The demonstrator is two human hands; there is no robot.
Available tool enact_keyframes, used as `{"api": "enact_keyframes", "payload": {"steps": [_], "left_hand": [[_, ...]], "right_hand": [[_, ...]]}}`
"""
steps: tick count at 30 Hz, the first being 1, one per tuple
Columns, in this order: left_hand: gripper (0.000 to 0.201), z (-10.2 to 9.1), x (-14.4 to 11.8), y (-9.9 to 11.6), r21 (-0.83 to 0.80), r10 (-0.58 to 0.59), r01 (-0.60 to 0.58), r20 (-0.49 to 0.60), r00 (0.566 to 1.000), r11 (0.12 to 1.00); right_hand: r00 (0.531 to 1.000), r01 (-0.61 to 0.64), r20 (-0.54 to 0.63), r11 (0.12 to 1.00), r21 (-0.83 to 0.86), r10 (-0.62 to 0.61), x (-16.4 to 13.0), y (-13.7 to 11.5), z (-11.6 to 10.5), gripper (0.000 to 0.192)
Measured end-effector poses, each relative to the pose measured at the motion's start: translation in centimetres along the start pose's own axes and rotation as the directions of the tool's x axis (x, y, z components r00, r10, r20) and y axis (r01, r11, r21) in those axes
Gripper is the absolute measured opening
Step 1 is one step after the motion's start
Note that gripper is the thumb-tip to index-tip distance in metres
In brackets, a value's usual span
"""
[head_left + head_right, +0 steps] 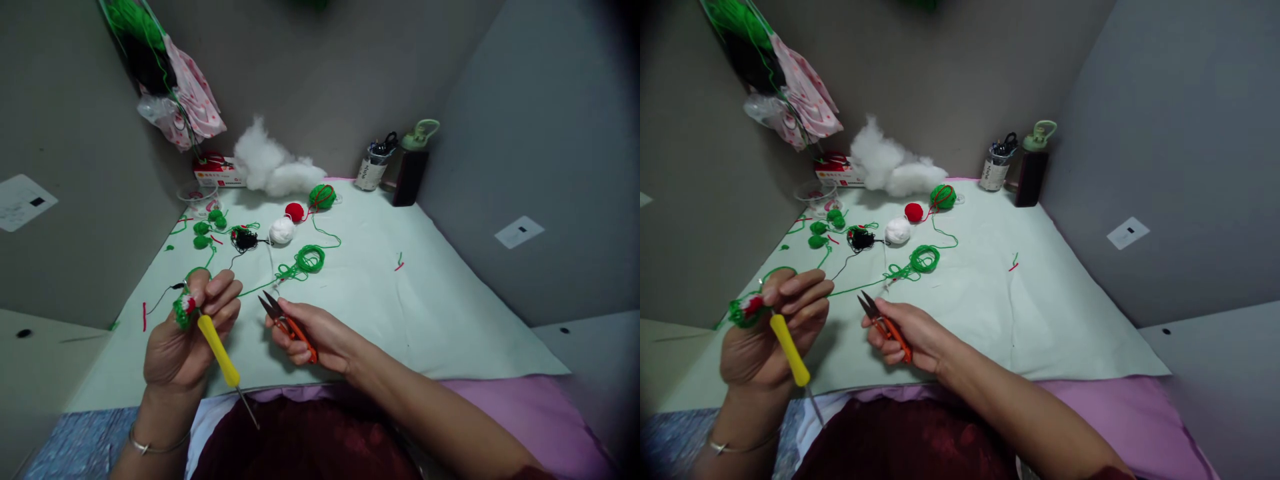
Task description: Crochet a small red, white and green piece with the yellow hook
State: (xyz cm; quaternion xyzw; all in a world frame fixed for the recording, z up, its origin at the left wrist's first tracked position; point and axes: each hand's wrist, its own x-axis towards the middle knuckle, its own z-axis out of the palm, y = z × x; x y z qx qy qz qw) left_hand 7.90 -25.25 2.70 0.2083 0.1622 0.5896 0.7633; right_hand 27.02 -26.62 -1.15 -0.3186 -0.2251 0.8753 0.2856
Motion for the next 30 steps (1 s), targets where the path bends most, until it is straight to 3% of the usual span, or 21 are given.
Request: {"api": "enact_keyframes", "payload": {"steps": [6, 10, 14, 16, 18, 20, 22, 23, 24, 25, 27, 30], "left_hand": [[0.041, 0.1, -0.1, -0.2, -0.009, -0.029, 0.029, 0.005, 1.0, 1.0], [0.04, 0.1, -0.1, -0.5, 0.006, -0.062, 0.062, 0.017, 0.998, 0.998], [0.04, 0.2, 0.0, -0.6, 0.007, -0.072, 0.072, 0.009, 0.997, 0.997], [0.039, 0.2, 0.1, -0.7, -0.001, -0.073, 0.073, -0.005, 0.997, 0.997], [0.036, 0.2, 0.3, -0.9, -0.012, -0.083, 0.082, -0.045, 0.996, 0.997], [0.031, 0.2, 0.6, -1.6, -0.011, -0.098, 0.098, -0.134, 0.986, 0.995], [0.026, 0.2, 0.9, -2.8, 0.021, -0.099, 0.107, -0.244, 0.965, 0.994], [0.023, 0.2, 1.0, -3.5, 0.051, -0.087, 0.106, -0.287, 0.954, 0.993], [0.02, 0.3, 1.1, -4.2, 0.085, -0.072, 0.102, -0.301, 0.951, 0.991], [0.016, 0.4, 1.1, -5.0, 0.121, -0.057, 0.095, -0.286, 0.957, 0.988], [0.013, 0.6, 0.9, -6.4, 0.215, -0.045, 0.095, -0.227, 0.973, 0.972], [0.015, 0.9, 0.5, -7.5, 0.335, 0.001, 0.067, -0.198, 0.98, 0.94]], "right_hand": [[1.0, 0.011, -0.021, 1.0, 0.024, -0.011, 0.2, -0.5, 0.3, 0.039], [0.994, 0.105, -0.007, 0.994, -0.035, -0.105, 1.4, -0.8, 0.8, 0.035], [0.974, 0.205, -0.06, 0.959, -0.195, -0.22, 1.4, -1.2, 0.4, 0.036], [0.945, 0.243, -0.116, 0.894, -0.377, -0.305, 0.6, -1.5, -0.5, 0.036], [0.874, 0.256, -0.153, 0.706, -0.66, -0.46, -0.5, -1.8, -1.6, 0.032], [0.724, 0.183, -0.108, 0.341, -0.922, -0.681, -1.6, -1.9, -2.8, 0.022], [0.53, 0.038, 0.054, -0.04, -0.998, -0.847, -2.4, -1.5, -3.8, 0.035], [0.474, -0.003, 0.172, -0.198, -0.98, -0.863, -2.6, -1.1, -4.0, 0.047], [0.452, 0.0, 0.292, -0.327, -0.945, -0.843, -2.7, -0.7, -4.1, 0.059], [0.445, 0.04, 0.4, -0.428, -0.903, -0.801, -2.7, -0.2, -4.1, 0.068], [0.407, 0.138, 0.544, -0.539, -0.831, -0.734, -2.7, 0.7, -3.7, 0.073], [0.303, 0.176, 0.58, -0.554, -0.814, -0.756, -2.8, 1.4, -2.7, 0.066]]}}
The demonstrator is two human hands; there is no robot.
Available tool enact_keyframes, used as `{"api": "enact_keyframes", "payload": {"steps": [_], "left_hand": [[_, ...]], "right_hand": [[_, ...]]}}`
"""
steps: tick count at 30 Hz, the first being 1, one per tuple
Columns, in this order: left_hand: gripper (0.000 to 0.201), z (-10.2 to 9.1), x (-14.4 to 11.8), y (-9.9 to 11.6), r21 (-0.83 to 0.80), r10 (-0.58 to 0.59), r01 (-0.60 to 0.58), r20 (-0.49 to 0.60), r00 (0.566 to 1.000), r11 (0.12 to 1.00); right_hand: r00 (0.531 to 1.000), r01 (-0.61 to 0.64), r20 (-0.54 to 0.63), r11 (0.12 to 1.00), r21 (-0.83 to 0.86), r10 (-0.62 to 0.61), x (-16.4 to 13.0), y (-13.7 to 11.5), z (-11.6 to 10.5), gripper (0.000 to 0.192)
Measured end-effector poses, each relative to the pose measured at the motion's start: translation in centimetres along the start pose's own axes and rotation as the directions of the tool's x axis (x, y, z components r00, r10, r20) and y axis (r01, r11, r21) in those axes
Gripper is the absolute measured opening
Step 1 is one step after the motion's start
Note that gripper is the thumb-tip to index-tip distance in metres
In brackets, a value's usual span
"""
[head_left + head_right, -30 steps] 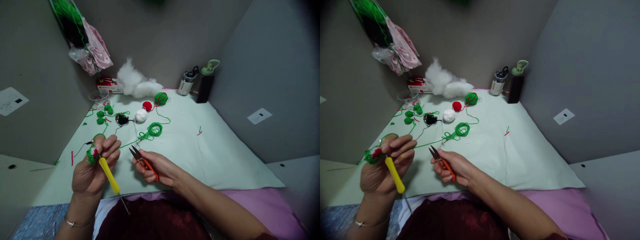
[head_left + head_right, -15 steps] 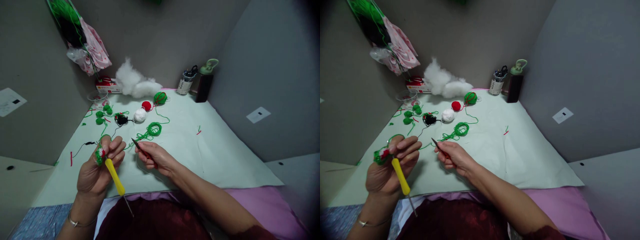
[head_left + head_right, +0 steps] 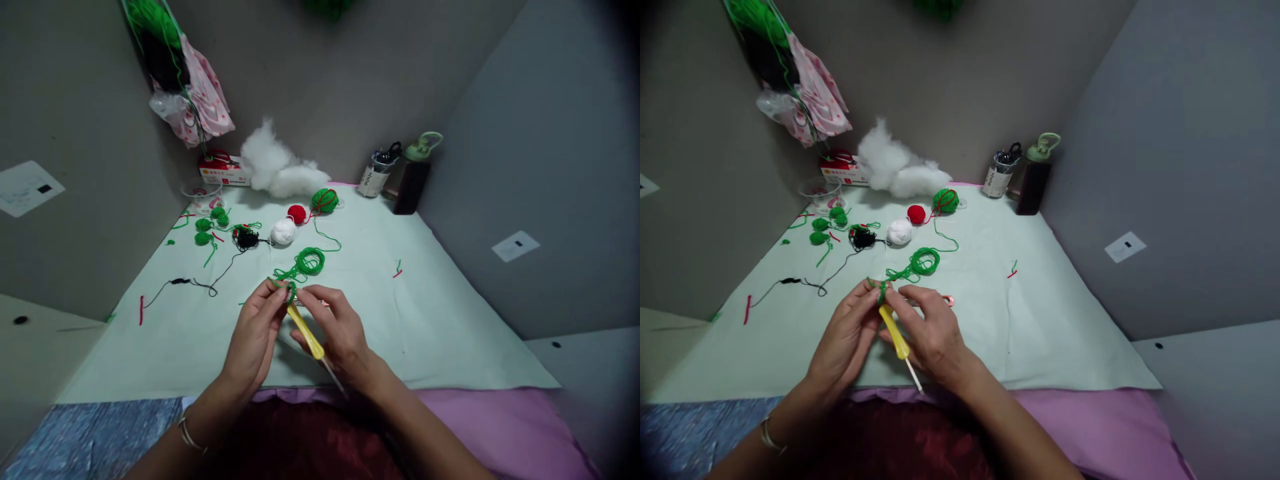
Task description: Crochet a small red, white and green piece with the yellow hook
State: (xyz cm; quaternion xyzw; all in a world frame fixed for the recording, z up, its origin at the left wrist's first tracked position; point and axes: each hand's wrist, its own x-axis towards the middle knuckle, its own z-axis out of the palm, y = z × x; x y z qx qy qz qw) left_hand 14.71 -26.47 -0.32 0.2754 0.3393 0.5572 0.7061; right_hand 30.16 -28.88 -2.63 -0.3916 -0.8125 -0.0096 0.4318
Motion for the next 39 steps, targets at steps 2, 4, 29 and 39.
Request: {"api": "enact_keyframes", "payload": {"steps": [2, 4, 29, 39], "left_hand": [[0.017, 0.1, -0.1, -0.1, 0.028, 0.027, -0.027, -0.013, 1.0, 0.999], [0.017, 0.0, -0.2, 0.0, 0.023, 0.017, -0.017, 0.006, 1.0, 1.0], [0.03, -0.6, -1.0, 0.2, 0.414, 0.046, -0.12, 0.185, 0.982, 0.902], [0.029, -0.4, -0.8, 0.2, 0.125, -0.157, 0.131, 0.231, 0.96, 0.983]], "right_hand": [[0.998, -0.045, -0.046, 0.998, 0.046, 0.047, 0.2, -0.6, -0.1, 0.06], [0.988, -0.127, -0.068, 0.977, 0.173, 0.141, 0.4, -1.2, -0.3, 0.05], [0.962, 0.21, -0.144, 0.964, -0.161, -0.233, 0.3, -1.7, -2.5, 0.028], [0.97, 0.03, -0.235, 0.991, -0.128, -0.06, -0.8, -1.4, -1.8, 0.051]]}}
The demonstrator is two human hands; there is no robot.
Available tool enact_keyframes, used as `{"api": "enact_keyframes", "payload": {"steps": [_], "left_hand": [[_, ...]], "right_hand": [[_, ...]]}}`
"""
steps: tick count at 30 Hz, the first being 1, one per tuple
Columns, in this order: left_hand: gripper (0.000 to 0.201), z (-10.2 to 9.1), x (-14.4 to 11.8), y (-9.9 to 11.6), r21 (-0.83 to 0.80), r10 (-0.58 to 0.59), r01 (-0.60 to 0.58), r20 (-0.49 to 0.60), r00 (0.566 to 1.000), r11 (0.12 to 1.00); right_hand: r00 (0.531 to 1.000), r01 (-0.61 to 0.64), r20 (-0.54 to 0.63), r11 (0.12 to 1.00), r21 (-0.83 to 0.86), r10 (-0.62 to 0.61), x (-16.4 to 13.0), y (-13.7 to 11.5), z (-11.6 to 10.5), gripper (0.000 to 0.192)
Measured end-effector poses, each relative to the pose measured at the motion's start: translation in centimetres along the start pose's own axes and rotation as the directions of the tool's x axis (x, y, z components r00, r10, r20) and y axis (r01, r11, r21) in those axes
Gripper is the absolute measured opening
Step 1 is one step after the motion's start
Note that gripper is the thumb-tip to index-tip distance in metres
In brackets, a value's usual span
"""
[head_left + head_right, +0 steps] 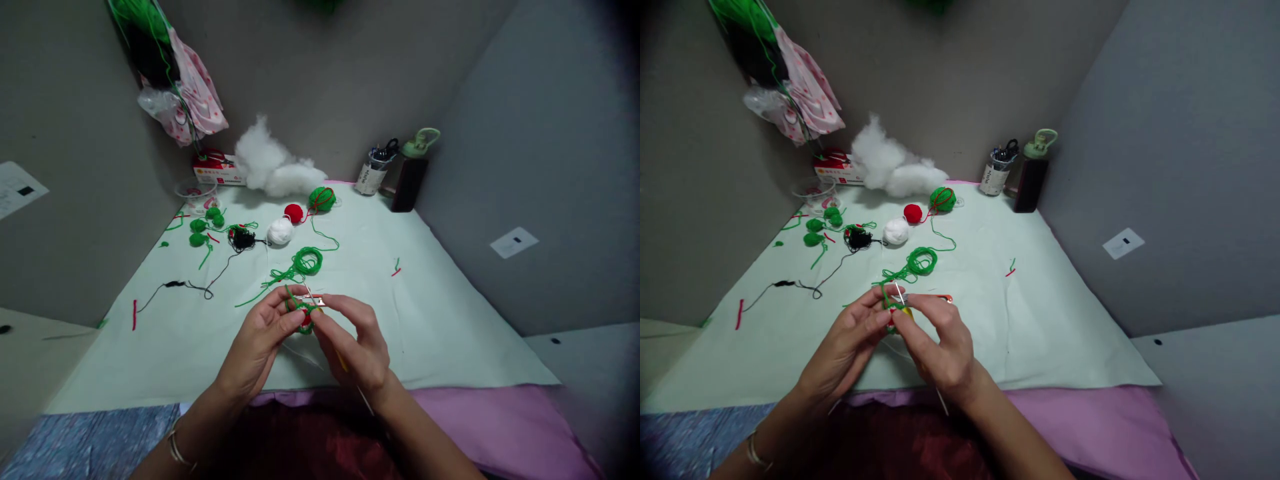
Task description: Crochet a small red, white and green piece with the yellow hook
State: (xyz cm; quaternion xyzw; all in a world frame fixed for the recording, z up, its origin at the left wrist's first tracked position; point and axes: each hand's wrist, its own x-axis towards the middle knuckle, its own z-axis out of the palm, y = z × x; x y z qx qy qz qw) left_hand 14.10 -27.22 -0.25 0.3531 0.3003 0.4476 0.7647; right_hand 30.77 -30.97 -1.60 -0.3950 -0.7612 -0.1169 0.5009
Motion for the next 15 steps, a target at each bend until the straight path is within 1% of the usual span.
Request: {"api": "enact_keyframes", "payload": {"steps": [2, 5, 7, 8, 9, 10, 12, 14, 15], "left_hand": [[0.029, 0.0, 0.0, -0.1, 0.023, 0.013, -0.013, -0.004, 1.0, 1.0], [0.029, -0.1, 0.0, -0.1, 0.045, 0.034, -0.035, 0.02, 0.999, 0.998], [0.024, -0.1, 0.1, -0.2, 0.068, 0.057, -0.059, 0.019, 0.998, 0.996], [0.021, -0.1, 0.1, -0.3, 0.075, 0.065, -0.065, 0.014, 0.998, 0.995], [0.017, -0.1, 0.1, -0.4, 0.078, 0.067, -0.067, 0.008, 0.998, 0.995], [0.014, -0.1, 0.2, -0.6, 0.075, 0.068, -0.068, 0.0, 0.998, 0.995], [0.011, 0.0, 0.2, -1.0, 0.063, 0.073, -0.072, -0.012, 0.997, 0.995], [0.012, 0.1, 0.2, -1.3, 0.064, 0.081, -0.08, -0.017, 0.997, 0.995], [0.014, 0.0, 0.2, -1.2, 0.079, 0.084, -0.083, -0.011, 0.996, 0.993]], "right_hand": [[0.998, -0.055, 0.014, 0.998, 0.024, 0.055, 0.0, -0.1, 0.1, 0.05], [0.993, -0.115, 0.024, 0.986, 0.119, 0.112, -0.1, -0.2, 0.3, 0.05], [0.981, -0.191, 0.027, 0.955, 0.226, 0.19, -0.1, -0.3, 0.5, 0.049], [0.966, -0.254, 0.035, 0.922, 0.293, 0.255, -0.2, -0.4, 0.6, 0.046], [0.941, -0.33, 0.05, 0.872, 0.36, 0.335, -0.2, -0.4, 0.8, 0.042], [0.905, -0.408, 0.071, 0.808, 0.424, 0.42, -0.1, -0.5, 0.9, 0.037], [0.81, -0.541, 0.122, 0.651, 0.533, 0.573, 0.0, -0.6, 1.2, 0.026], [0.717, -0.62, 0.194, 0.485, 0.617, 0.67, 0.2, -0.5, 1.4, 0.019], [0.685, -0.639, 0.228, 0.42, 0.644, 0.692, 0.3, -0.4, 1.5, 0.017]]}}
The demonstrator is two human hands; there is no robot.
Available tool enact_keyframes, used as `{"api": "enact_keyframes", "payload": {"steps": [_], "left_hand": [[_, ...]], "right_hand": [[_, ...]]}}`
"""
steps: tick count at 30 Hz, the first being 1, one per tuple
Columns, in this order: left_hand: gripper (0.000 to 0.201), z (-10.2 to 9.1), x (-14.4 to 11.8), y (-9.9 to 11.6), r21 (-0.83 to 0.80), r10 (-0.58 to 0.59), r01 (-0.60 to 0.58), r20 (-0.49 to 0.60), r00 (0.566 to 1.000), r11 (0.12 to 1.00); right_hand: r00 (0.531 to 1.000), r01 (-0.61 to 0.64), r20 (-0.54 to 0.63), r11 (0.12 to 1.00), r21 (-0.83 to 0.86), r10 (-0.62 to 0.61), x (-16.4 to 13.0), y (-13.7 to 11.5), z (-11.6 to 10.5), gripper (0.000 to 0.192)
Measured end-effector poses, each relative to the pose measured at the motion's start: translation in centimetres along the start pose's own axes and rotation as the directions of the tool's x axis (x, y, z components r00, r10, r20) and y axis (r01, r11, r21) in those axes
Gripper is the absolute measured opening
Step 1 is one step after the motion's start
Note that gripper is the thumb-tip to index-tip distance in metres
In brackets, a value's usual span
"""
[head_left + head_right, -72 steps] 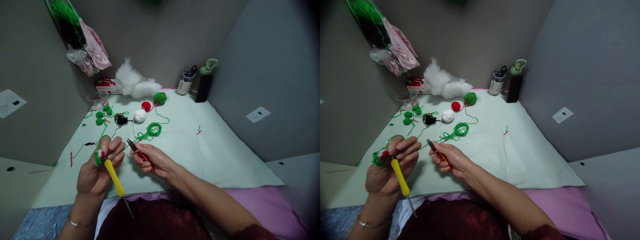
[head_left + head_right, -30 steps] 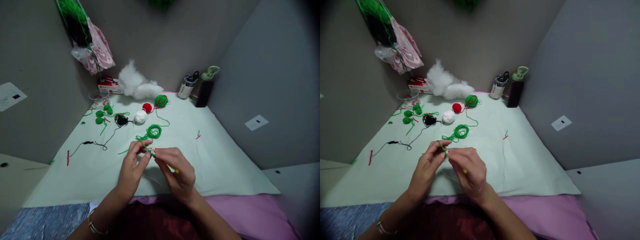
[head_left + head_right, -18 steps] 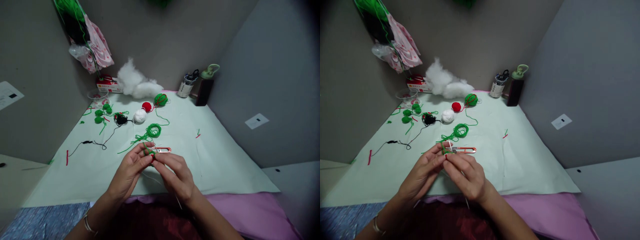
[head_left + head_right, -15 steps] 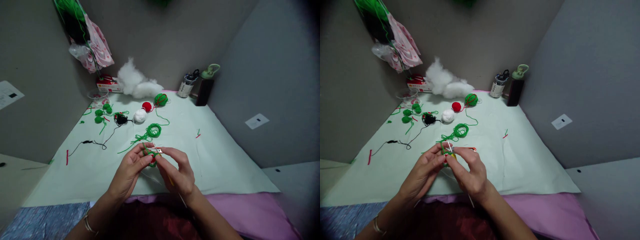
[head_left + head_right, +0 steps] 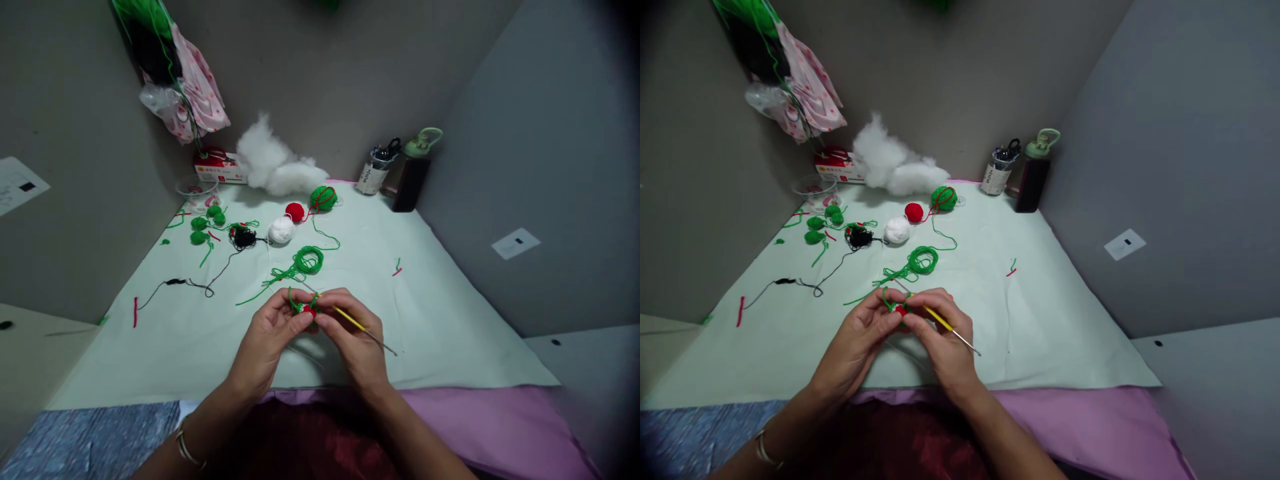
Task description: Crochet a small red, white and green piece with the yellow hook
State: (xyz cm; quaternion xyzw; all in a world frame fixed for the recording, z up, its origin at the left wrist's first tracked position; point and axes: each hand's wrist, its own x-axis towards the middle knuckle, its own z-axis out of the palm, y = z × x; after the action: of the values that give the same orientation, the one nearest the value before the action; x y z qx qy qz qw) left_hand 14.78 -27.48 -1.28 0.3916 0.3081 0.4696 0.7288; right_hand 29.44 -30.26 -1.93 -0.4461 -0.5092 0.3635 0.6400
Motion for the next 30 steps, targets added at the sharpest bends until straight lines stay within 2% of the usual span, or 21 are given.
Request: {"api": "enact_keyframes", "payload": {"steps": [3, 5, 6, 7, 9, 10, 11, 12, 13, 16, 19, 22, 25, 28, 30], "left_hand": [[0.018, -1.0, 0.2, 0.7, 0.131, -0.013, 0.005, 0.06, 0.998, 0.991], [0.019, -2.3, 0.6, 1.7, 0.333, -0.011, -0.018, 0.085, 0.996, 0.943], [0.022, -3.0, 0.8, 2.2, 0.464, 0.04, -0.067, 0.068, 0.997, 0.883], [0.024, -3.7, 1.0, 2.7, 0.604, 0.146, -0.138, 0.036, 0.989, 0.785], [0.019, -4.7, 1.1, 3.5, 0.797, 0.407, -0.253, 0.011, 0.914, 0.548], [0.016, -4.8, 1.0, 3.8, 0.836, 0.502, -0.288, 0.018, 0.865, 0.467], [0.011, -4.7, 0.8, 3.9, 0.843, 0.561, -0.316, 0.02, 0.828, 0.436], [0.008, -4.4, 0.6, 3.9, 0.822, 0.589, -0.354, 0.028, 0.808, 0.446], [0.008, -3.9, 0.3, 3.8, 0.778, 0.588, -0.397, 0.045, 0.808, 0.487], [0.01, -2.0, -0.4, 3.0, 0.63, 0.509, -0.484, 0.16, 0.846, 0.607], [0.01, -0.8, -0.4, 1.9, 0.589, 0.441, -0.482, 0.225, 0.869, 0.649], [0.01, -0.6, -0.1, 0.9, 0.548, 0.397, -0.392, 0.116, 0.911, 0.739], [0.018, -0.5, 0.1, 0.4, 0.415, 0.24, -0.214, -0.011, 0.971, 0.884], [0.02, -0.4, 0.3, 0.2, 0.261, 0.051, -0.051, 0.003, 0.999, 0.964], [0.018, -0.4, 0.4, 0.0, 0.185, -0.003, -0.002, 0.026, 1.0, 0.983]], "right_hand": [[0.998, -0.068, -0.011, 0.996, 0.059, 0.069, 0.4, 0.1, -0.3, 0.014], [0.997, -0.065, -0.041, 0.996, 0.06, 0.067, 0.5, 0.3, -0.6, 0.013], [0.997, -0.06, -0.053, 0.996, 0.061, 0.064, 0.6, 0.4, -0.8, 0.012], [0.996, -0.056, -0.06, 0.996, 0.062, 0.06, 0.7, 0.4, -0.8, 0.012], [0.998, -0.035, -0.054, 0.998, 0.05, 0.038, 0.7, 0.4, -0.8, 0.012], [0.999, -0.022, -0.047, 0.999, 0.034, 0.024, 0.7, 0.3, -0.7, 0.012], [0.999, -0.009, -0.04, 1.0, 0.015, 0.009, 0.6, 0.2, -0.6, 0.012], [0.999, 0.005, -0.034, 1.0, -0.006, -0.005, 0.6, 0.1, -0.5, 0.012], [1.0, 0.015, -0.026, 1.0, -0.026, -0.016, 0.6, 0.0, -0.3, 0.012], [1.0, 0.03, -0.004, 0.998, -0.059, -0.03, 0.5, -0.4, 0.0, 0.012], [0.999, 0.044, 0.007, 0.996, -0.072, -0.043, 0.5, -0.5, 0.1, 0.01], [0.998, 0.064, -0.005, 0.994, -0.085, -0.065, 0.7, -0.4, 0.1, 0.009], [0.996, 0.079, -0.024, 0.993, -0.087, -0.082, 0.7, -0.1, 0.1, 0.009], [0.995, 0.089, -0.032, 0.993, -0.078, -0.091, 0.6, 0.1, 0.2, 0.012], [0.994, 0.098, -0.038, 0.993, -0.061, -0.101, 0.5, 0.1, 0.1, 0.013]]}}
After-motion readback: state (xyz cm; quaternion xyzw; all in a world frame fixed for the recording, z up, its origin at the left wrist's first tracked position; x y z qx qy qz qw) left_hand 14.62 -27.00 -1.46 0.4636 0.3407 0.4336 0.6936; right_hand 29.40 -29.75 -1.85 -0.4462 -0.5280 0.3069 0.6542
